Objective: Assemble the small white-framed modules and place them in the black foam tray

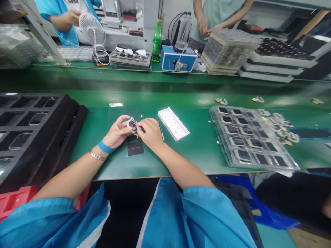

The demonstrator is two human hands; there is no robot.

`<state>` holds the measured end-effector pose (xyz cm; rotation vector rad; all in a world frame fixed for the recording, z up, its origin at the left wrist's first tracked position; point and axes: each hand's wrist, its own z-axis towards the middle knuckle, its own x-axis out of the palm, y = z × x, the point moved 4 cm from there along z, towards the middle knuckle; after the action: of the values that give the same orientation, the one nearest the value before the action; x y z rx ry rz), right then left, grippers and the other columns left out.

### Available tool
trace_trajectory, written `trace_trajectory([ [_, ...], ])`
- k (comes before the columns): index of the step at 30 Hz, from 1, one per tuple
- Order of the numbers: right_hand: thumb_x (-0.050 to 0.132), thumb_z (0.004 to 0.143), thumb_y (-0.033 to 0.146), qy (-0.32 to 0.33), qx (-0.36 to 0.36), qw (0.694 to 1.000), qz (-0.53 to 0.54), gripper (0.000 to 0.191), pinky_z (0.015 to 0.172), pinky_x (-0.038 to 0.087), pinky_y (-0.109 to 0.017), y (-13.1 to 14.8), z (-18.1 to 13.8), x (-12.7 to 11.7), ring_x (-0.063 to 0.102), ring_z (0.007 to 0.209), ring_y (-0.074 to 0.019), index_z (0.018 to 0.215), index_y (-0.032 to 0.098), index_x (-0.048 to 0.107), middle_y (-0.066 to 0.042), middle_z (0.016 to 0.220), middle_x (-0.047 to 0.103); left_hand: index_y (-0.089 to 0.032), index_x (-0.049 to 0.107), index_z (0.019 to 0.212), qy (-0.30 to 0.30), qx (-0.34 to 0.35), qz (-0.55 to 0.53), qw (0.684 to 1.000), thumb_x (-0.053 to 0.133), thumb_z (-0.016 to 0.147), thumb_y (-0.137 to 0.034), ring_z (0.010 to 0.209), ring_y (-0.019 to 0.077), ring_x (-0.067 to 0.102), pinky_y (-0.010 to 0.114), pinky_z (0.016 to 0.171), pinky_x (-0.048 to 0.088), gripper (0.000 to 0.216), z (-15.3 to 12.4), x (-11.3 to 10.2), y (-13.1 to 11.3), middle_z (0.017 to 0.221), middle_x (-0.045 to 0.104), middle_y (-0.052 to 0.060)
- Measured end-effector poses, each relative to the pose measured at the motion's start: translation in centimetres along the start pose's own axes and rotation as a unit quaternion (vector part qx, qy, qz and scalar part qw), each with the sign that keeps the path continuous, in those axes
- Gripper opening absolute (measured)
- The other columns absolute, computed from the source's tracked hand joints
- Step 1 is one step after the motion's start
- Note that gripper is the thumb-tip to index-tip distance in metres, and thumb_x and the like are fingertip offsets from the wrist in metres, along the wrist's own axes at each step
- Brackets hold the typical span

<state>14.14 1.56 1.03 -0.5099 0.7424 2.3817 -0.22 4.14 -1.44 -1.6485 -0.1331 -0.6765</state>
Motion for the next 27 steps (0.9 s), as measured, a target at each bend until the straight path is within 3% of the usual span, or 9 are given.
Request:
trace_trajectory([
  [4,0.052,0.093,0.017,0.049,-0.017,0.997,-0.059,0.017,0.098,0.045,-0.039,0.0,-0.2,0.3,0.065,0.078,-0.0166,0.082,0.020,0.065,-0.003,0.081,0.072,-0.020,0.052,0.100,-0.016,-0.010,-0.013,1.000,0.091,0.054,-0.021,0.073,0.0113,0.067,0.022,0.067,0.054,0.060,0.0,-0.1,0.3,0.085,0.070,-0.002],
  [6,0.053,0.093,0.020,0.076,0.023,0.997,-0.023,0.016,0.099,0.045,-0.041,-0.5,-0.1,0.4,0.065,0.083,-0.0178,0.083,0.020,0.065,-0.004,0.084,0.071,-0.020,0.053,0.101,-0.019,-0.018,-0.013,1.000,0.090,0.055,-0.021,0.074,0.0113,0.067,0.022,0.070,0.054,0.059,0.0,-0.2,0.3,0.086,0.070,-0.001],
  [8,0.057,0.092,0.026,0.080,0.111,0.987,0.085,0.010,0.096,0.048,-0.039,-1.4,0.0,0.6,0.066,0.089,-0.0184,0.089,0.020,0.065,-0.005,0.090,0.072,-0.020,0.054,0.103,-0.014,-0.015,-0.009,1.000,0.090,0.056,-0.021,0.076,0.0114,0.066,0.023,0.072,0.054,0.059,0.1,-0.3,0.0,0.088,0.070,-0.001],
  [10,0.065,0.087,0.033,0.080,0.223,0.937,0.256,0.019,0.092,0.053,-0.036,-2.3,-0.1,1.0,0.067,0.095,-0.0178,0.100,0.021,0.062,-0.005,0.099,0.071,-0.021,0.054,0.103,-0.010,-0.003,-0.006,1.000,0.089,0.057,-0.022,0.077,0.0116,0.067,0.023,0.073,0.053,0.057,0.1,-0.3,-0.5,0.089,0.070,-0.001],
  [13,0.080,0.071,0.034,0.143,0.340,0.802,0.469,0.048,0.090,0.056,-0.035,-2.6,-0.7,2.3,0.069,0.098,-0.0169,0.110,0.022,0.057,-0.004,0.103,0.071,-0.023,0.053,0.100,-0.013,0.015,-0.003,1.000,0.088,0.057,-0.024,0.082,0.0143,0.068,0.024,0.075,0.054,0.056,0.1,-0.4,-1.4,0.092,0.070,0.000],
  [15,0.086,0.063,0.032,0.193,0.383,0.738,0.521,0.052,0.089,0.057,-0.035,-2.4,-1.1,2.9,0.071,0.091,-0.0161,0.105,0.020,0.059,-0.001,0.094,0.072,-0.023,0.052,0.098,-0.017,0.022,-0.005,1.000,0.088,0.057,-0.025,0.090,0.0177,0.069,0.028,0.081,0.054,0.055,0.0,-0.6,-1.9,0.093,0.070,0.001],
  [17,0.088,0.059,0.033,0.199,0.418,0.708,0.534,0.047,0.081,0.059,-0.032,-2.6,-1.3,3.1,0.072,0.080,-0.0149,0.095,0.018,0.062,0.000,0.083,0.071,-0.023,0.052,0.097,-0.024,0.026,-0.009,0.999,0.087,0.057,-0.025,0.094,0.0199,0.070,0.032,0.086,0.054,0.053,0.0,-0.8,-2.3,0.092,0.070,0.002],
  [22,0.090,0.055,0.038,0.128,0.428,0.708,0.547,0.050,0.064,0.058,-0.023,-3.4,-0.5,2.5,0.070,0.066,-0.0126,0.094,0.016,0.067,0.001,0.071,0.068,-0.021,0.060,0.091,-0.054,-0.004,0.002,0.999,0.088,0.055,-0.024,0.083,0.0174,0.069,0.031,0.082,0.058,0.046,-0.5,-0.8,-2.6,0.087,0.072,0.002],
  [27,0.087,0.061,0.034,0.076,0.358,0.757,0.541,0.045,0.073,0.057,-0.024,-3.9,0.8,1.6,0.066,0.069,-0.0099,0.100,0.017,0.072,0.000,0.080,0.071,-0.020,0.068,0.093,-0.060,-0.066,0.039,0.995,0.088,0.053,-0.020,0.075,0.0172,0.069,0.027,0.071,0.062,0.045,-0.5,-0.4,-2.2,0.083,0.072,0.002],
])
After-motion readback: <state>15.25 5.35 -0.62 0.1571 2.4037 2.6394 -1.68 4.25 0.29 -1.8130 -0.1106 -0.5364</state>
